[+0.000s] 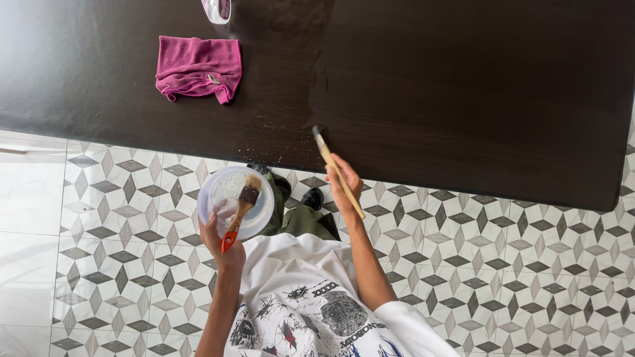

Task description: The person cleans a dark table by applying liquid from a spray bottle to the surface and spreading it with a brush while holding a bowl.

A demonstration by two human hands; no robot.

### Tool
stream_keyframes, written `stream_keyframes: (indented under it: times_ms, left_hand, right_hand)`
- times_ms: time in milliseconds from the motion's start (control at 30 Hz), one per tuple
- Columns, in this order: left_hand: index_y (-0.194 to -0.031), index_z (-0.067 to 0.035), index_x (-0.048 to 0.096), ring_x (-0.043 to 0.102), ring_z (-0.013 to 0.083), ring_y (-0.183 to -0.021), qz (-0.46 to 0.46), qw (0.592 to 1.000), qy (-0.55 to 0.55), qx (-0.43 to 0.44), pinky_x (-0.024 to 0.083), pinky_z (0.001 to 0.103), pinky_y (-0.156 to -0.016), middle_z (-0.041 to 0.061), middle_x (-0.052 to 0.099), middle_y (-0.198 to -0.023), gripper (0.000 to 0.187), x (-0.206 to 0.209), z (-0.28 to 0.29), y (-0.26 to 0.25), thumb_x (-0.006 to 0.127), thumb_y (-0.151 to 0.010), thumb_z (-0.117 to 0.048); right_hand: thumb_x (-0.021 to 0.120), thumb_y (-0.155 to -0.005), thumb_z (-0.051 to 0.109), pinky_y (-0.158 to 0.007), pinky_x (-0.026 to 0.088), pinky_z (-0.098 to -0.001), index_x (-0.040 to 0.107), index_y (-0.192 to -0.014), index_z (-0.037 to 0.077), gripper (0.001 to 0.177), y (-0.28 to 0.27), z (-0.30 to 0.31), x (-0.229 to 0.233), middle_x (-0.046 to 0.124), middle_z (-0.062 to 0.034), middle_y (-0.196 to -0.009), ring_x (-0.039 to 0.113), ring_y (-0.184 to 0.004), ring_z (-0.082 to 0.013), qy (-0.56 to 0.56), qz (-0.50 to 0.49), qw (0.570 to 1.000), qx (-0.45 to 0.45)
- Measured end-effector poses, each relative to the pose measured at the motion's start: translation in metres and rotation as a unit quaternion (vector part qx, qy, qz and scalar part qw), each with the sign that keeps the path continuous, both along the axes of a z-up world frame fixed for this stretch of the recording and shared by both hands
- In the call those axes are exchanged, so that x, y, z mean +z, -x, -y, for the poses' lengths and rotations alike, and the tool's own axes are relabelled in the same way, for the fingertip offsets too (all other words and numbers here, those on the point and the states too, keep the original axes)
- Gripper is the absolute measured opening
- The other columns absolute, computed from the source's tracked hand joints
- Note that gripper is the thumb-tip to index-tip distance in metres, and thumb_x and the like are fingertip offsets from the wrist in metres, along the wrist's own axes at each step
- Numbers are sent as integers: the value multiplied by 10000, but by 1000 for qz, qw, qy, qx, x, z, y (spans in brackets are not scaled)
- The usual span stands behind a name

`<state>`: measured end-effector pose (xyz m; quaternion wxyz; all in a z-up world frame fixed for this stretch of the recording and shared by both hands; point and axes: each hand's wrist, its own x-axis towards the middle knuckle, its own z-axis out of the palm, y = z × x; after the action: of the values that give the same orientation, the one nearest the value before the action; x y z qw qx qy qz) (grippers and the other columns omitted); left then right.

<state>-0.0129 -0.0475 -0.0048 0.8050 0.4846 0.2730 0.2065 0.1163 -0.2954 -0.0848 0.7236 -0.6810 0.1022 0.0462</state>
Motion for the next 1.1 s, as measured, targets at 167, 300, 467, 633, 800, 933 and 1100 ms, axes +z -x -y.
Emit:
stream_keyframes:
  times_ms: [167, 300, 467, 633, 800, 933, 1100]
  left_hand:
    - [-1438, -20, 441, 607, 233, -1208, 15, 999, 29, -5, 542, 445, -1042, 144, 549, -1298, 551, 5, 11, -10, 522, -994, -337]
    - [-1418, -17, 457, 603, 240, -1172, -9, 1000, 26, 8, 545, 454, -1001, 150, 563, -1307, 550, 9, 13, -14, 508, -981, -347]
    - [-1428, -16, 460, 582, 253, -1226, 6, 999, 33, 15, 536, 463, -1040, 153, 568, -1305, 544, 3, 8, -12, 506, -992, -339]
    - [-1391, -9, 473, 581, 277, -1282, 26, 998, 53, 31, 513, 474, -1100, 148, 574, -1329, 515, -14, -13, -10, 516, -1002, -343]
    - [-1387, -16, 454, 570, 275, -1289, 11, 992, 112, 61, 540, 496, -1070, 125, 559, -1337, 531, -34, -29, -29, 537, -988, -356]
    - [-1408, 2, 437, 626, 322, -1235, 17, 994, 92, 56, 575, 519, -1020, 155, 572, -1300, 567, -33, -31, -56, 538, -990, -367]
    - [-1434, -14, 391, 667, 356, -1174, 45, 998, 45, 25, 604, 491, -969, 160, 570, -1260, 585, -22, -35, -77, 531, -980, -356]
  right_hand:
    - [690, -994, 174, -603, 526, -173, 678, -1324, 19, 365, 10, 13, 4, 763, -84, -999, 689, -764, -71, 15, -5, 1000, 18]
    - [661, -979, 187, -559, 504, -176, 641, -1332, 50, 379, 0, -2, 5, 763, -76, -1020, 679, -723, -77, -23, -28, 999, -36]
    - [668, -1013, 215, -649, 552, -188, 653, -1350, 40, 381, 16, -9, -1, 763, -80, -1017, 688, -772, -77, -5, -2, 997, 79]
    - [667, -995, 241, -580, 498, -178, 659, -1333, 45, 391, 9, 20, -5, 772, -76, -1030, 682, -742, -74, 25, -17, 1000, 5]
    - [669, -988, 251, -519, 497, -185, 634, -1350, 51, 414, -15, -23, -1, 767, -100, -995, 679, -697, -77, 15, -16, 1000, 12]
    - [651, -977, 267, -506, 513, -182, 625, -1353, 70, 425, -8, -50, 10, 778, -88, -1011, 702, -718, -66, 49, -35, 995, 82]
    - [677, -1011, 237, -649, 603, -198, 654, -1339, 40, 383, -2, -18, 2, 771, -106, -1065, 703, -765, -79, 19, 22, 998, 50]
